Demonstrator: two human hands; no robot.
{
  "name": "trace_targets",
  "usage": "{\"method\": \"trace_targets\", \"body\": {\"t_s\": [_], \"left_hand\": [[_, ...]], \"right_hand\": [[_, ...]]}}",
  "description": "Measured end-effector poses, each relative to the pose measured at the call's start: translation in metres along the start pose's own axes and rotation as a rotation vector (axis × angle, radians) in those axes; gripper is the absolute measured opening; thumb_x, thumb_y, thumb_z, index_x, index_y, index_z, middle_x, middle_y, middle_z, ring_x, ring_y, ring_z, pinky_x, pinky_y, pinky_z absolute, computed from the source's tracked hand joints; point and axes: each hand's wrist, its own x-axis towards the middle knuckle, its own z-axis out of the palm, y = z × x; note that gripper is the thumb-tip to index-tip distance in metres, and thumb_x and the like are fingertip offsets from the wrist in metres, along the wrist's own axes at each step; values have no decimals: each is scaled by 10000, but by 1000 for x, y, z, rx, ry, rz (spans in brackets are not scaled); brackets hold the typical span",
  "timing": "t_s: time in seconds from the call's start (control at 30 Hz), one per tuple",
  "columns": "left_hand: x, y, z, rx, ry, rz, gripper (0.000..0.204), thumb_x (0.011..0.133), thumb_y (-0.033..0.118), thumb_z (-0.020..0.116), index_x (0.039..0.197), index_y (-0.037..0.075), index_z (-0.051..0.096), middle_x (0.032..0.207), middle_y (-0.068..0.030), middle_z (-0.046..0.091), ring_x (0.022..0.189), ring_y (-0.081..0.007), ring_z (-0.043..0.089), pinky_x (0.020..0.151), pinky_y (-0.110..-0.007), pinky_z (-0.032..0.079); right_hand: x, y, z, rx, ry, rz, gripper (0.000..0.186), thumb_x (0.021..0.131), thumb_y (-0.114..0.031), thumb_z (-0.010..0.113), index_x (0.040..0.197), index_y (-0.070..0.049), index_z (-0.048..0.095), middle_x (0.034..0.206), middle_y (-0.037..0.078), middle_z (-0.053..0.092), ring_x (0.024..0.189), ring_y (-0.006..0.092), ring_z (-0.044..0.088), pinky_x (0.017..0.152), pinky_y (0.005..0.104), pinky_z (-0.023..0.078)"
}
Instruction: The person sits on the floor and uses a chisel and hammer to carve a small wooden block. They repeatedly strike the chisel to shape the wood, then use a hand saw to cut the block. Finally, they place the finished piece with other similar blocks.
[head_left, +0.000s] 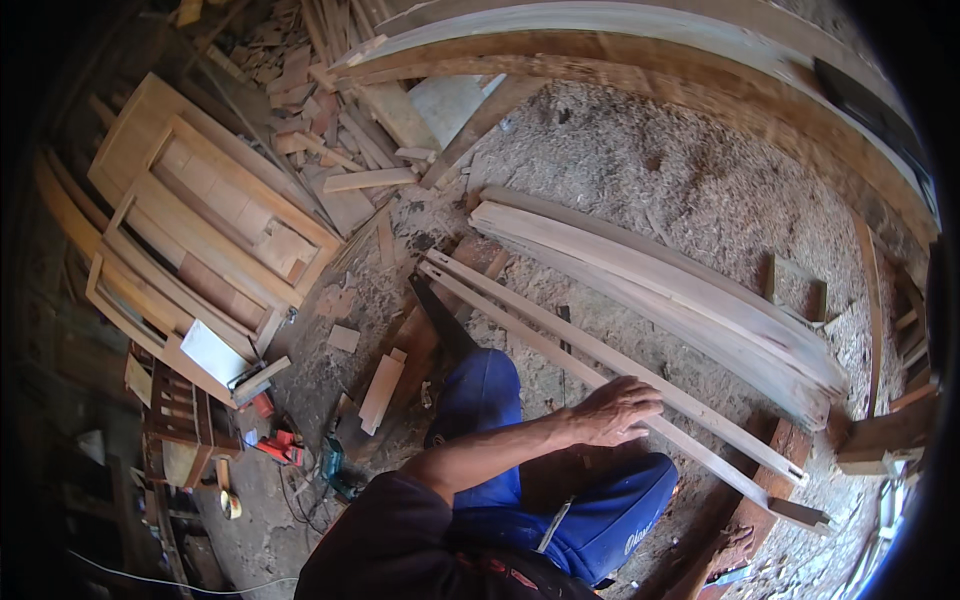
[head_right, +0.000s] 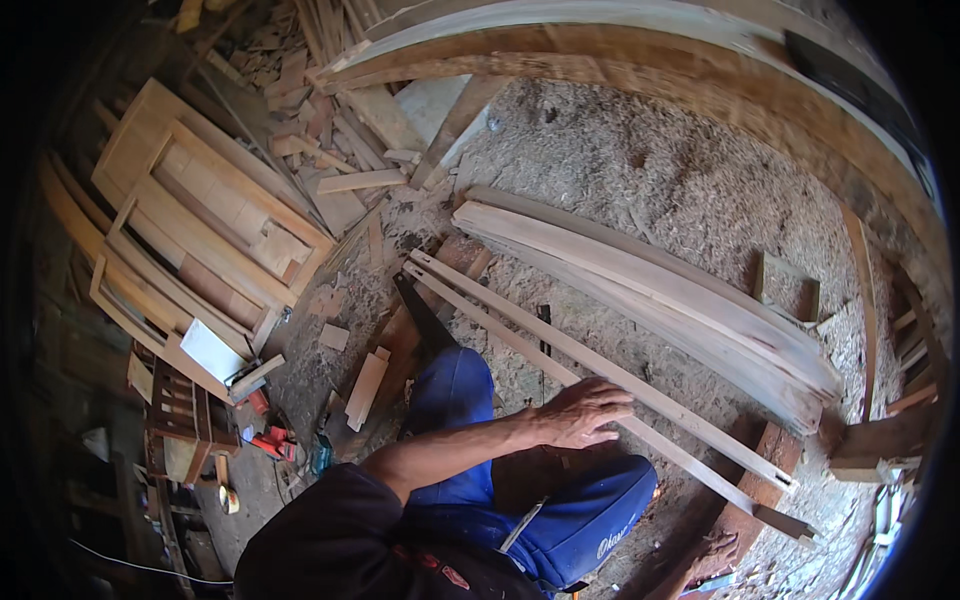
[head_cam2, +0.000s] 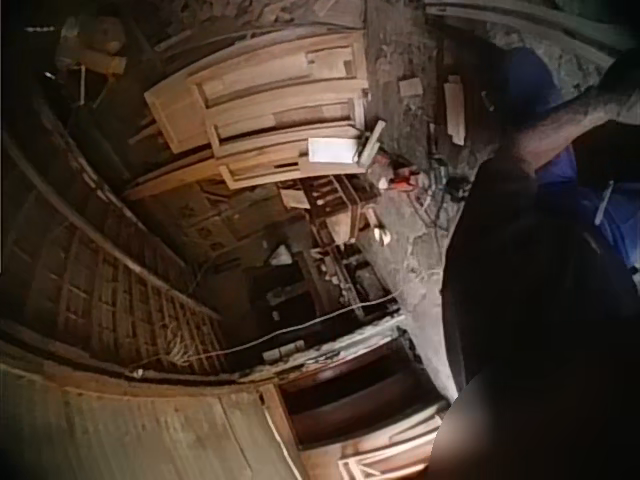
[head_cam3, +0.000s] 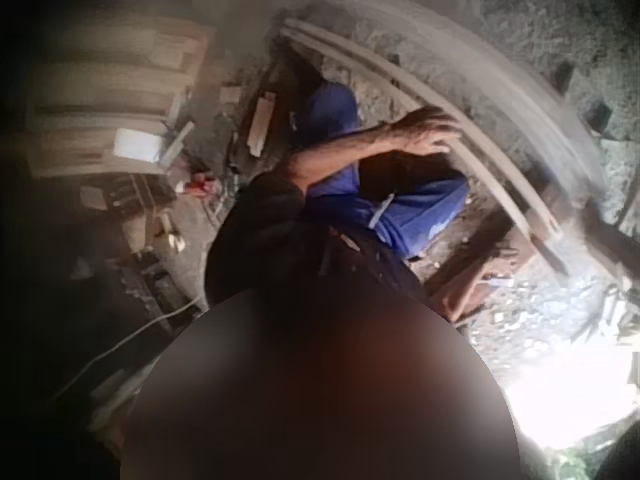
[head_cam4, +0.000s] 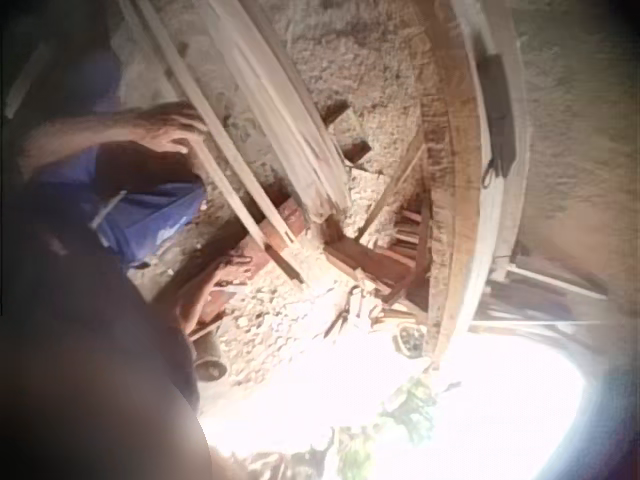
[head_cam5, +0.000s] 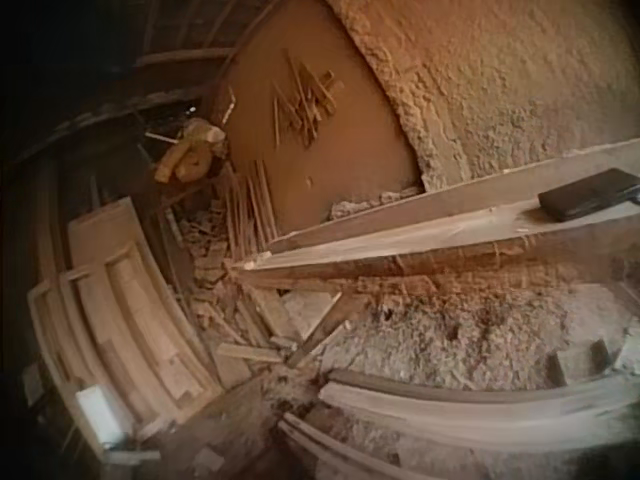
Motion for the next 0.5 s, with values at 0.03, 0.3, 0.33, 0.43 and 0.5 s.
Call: {"method": "trace_targets", "body": {"t_s": [0.03,0.3,0.33,0.43,0.5], "left_hand": [[-23,-9,-29,14,150,-23,474,832,274,813,1231,66,666,1352,-146,597,1265,-317,556,1096,-457,436],[-341,-154,-137,225,663,-1332,535,855,284,785,1307,57,610,1235,-207,673,1166,-387,629,1020,-449,498],[-381,-162,-131,308,618,-1429,652,809,312,818,1352,51,569,1307,-227,630,1219,-406,591,1052,-473,477],[-467,-178,-107,375,470,-1614,948,745,368,859,1509,61,389,1495,-217,474,1377,-402,465,1127,-486,420],[-492,-186,-93,355,394,-1702,1039,715,394,878,1539,67,336,1541,-207,419,1405,-387,443,1133,-490,413]], "right_hand": [[-5,-19,-10,-6,81,-48,461,1088,-378,385,1348,-83,626,1345,166,608,1229,354,575,1015,496,467],[-131,-352,-25,458,-377,-1066,577,878,-205,755,1407,-82,561,1401,188,547,1304,420,510,1127,515,400],[-147,-388,-20,398,-422,-1162,602,871,-189,753,1426,-89,541,1379,186,548,1250,421,539,1089,507,429],[-182,-468,6,277,-466,-1388,696,854,-187,761,1485,-140,473,1384,183,544,1194,435,573,1042,523,460],[-194,-500,25,234,-533,-1395,745,844,-188,767,1512,-177,437,1419,185,529,1198,445,576,1019,543,470]]}}
